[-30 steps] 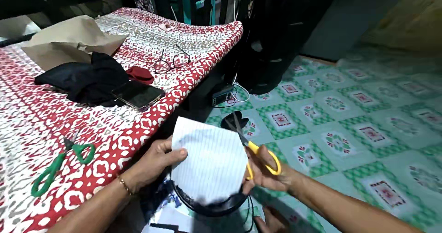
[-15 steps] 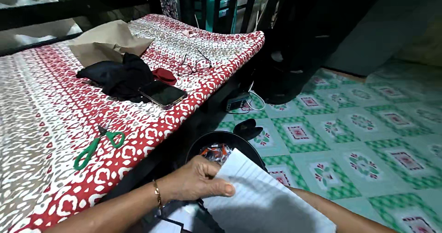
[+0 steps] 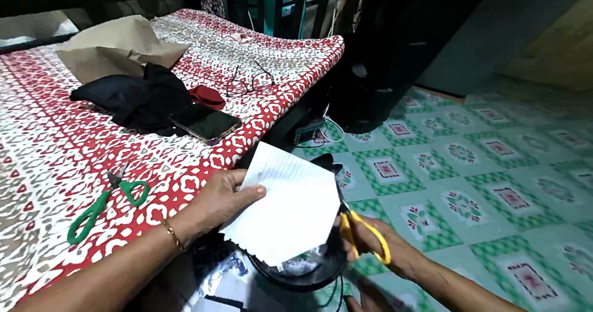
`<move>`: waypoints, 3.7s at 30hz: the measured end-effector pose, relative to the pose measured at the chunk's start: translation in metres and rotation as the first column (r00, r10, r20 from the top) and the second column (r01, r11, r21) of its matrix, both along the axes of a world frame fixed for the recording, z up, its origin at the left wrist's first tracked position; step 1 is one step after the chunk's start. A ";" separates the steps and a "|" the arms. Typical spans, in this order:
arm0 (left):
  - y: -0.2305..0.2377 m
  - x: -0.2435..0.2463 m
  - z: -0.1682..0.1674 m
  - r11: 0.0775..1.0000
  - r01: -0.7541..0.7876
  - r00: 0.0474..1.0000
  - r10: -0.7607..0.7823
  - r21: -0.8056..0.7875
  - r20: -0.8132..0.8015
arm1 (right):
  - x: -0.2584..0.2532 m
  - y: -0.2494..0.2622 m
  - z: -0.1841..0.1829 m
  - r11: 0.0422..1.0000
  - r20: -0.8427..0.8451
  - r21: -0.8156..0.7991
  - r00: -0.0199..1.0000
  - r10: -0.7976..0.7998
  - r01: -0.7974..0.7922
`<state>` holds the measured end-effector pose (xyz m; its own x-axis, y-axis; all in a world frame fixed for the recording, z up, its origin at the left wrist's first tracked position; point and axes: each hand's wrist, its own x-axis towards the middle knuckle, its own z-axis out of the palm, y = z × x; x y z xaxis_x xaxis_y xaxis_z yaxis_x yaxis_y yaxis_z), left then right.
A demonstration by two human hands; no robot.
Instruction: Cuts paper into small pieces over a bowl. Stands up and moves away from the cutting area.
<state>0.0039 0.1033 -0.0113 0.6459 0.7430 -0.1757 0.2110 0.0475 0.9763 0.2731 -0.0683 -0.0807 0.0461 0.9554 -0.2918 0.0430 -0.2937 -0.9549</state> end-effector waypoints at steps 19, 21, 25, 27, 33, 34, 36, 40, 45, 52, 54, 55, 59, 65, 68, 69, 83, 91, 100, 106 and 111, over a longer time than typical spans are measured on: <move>-0.021 -0.007 -0.028 0.970 0.176 0.983 -0.163 -0.167 0.086 | -0.029 0.040 0.028 0.922 -0.007 0.350 0.984 -0.177 0.168; -0.024 -0.006 -0.031 0.980 0.133 0.989 -0.121 -0.147 0.090 | -0.030 0.041 0.028 0.921 -0.049 0.340 0.981 -0.186 0.191; -0.029 -0.001 -0.034 0.987 -0.007 0.990 0.029 -0.163 0.136 | -0.035 0.041 0.025 0.934 -0.132 0.284 0.974 -0.186 0.217; -0.030 -0.001 -0.036 0.985 0.001 0.989 0.025 -0.175 0.143 | -0.038 0.042 0.024 0.934 -0.120 0.272 0.971 -0.207 0.233; -0.026 -0.003 -0.036 0.999 0.018 0.996 -0.015 -0.035 0.093 | -0.040 0.041 0.024 0.938 -0.034 0.294 0.983 -0.180 0.182; -0.025 -0.004 -0.037 1.000 0.023 0.995 -0.021 -0.015 0.095 | -0.040 0.041 0.024 0.938 -0.038 0.297 0.983 -0.178 0.181; -0.025 -0.004 -0.039 0.999 0.041 0.993 -0.042 0.016 0.107 | -0.040 0.042 0.023 0.939 -0.055 0.284 0.981 -0.185 0.193; -0.024 -0.004 -0.041 0.997 0.051 0.987 -0.060 0.063 0.147 | -0.038 0.043 0.015 0.914 -0.075 0.322 0.968 -0.238 0.249; -0.020 -0.007 -0.035 0.995 0.101 0.973 -0.098 -0.006 0.209 | -0.017 0.041 -0.006 0.790 0.107 0.612 0.994 -0.036 -0.038; -0.013 -0.012 -0.051 0.836 0.328 0.911 -0.403 0.440 0.087 | 0.012 0.055 0.010 0.900 0.019 0.434 0.999 -0.036 0.024; -0.013 -0.011 -0.059 0.679 0.341 0.890 -0.456 0.650 0.009 | -0.002 0.057 0.017 0.922 0.075 0.387 0.997 0.005 -0.033; -0.014 -0.011 -0.062 0.618 0.340 0.884 -0.467 0.709 -0.017 | -0.011 0.058 0.018 0.928 0.115 0.360 0.992 0.057 -0.095; -0.015 -0.013 -0.061 0.518 0.329 0.891 -0.446 0.790 -0.079 | -0.039 0.061 0.014 0.912 0.240 0.290 0.945 0.223 -0.289; -0.017 -0.011 -0.054 0.678 0.191 0.957 -0.289 0.709 0.019 | -0.048 0.066 0.008 0.932 0.237 0.341 0.971 0.040 -0.122; -0.017 -0.008 -0.031 0.915 0.163 0.985 -0.131 0.370 -0.110 | -0.046 0.067 0.006 0.917 0.221 0.396 0.974 -0.045 -0.048; -0.016 -0.007 -0.029 0.939 0.157 0.984 -0.121 0.305 -0.132 | -0.047 0.067 0.006 0.915 0.228 0.402 0.972 -0.064 -0.034; -0.016 -0.008 -0.034 0.963 0.150 0.986 -0.129 0.222 -0.103 | -0.047 0.063 0.013 0.962 0.026 0.249 0.993 0.113 -0.116; -0.015 -0.010 -0.039 0.899 0.320 0.947 -0.315 0.300 -0.065 | -0.049 0.065 0.002 0.923 -0.172 0.272 0.930 0.326 -0.273; -0.016 -0.009 -0.054 0.807 0.123 0.978 -0.198 0.577 0.067 | -0.071 0.063 0.007 0.951 -0.011 0.275 0.989 0.151 -0.142; -0.012 -0.008 -0.042 0.880 -0.118 0.989 0.063 0.460 0.133 | -0.052 0.059 -0.004 0.931 0.078 0.365 0.996 -0.051 0.019; -0.011 -0.009 -0.031 0.951 0.132 0.966 -0.059 0.280 -0.254 | -0.025 0.066 0.004 0.875 0.003 0.399 0.954 -0.300 0.274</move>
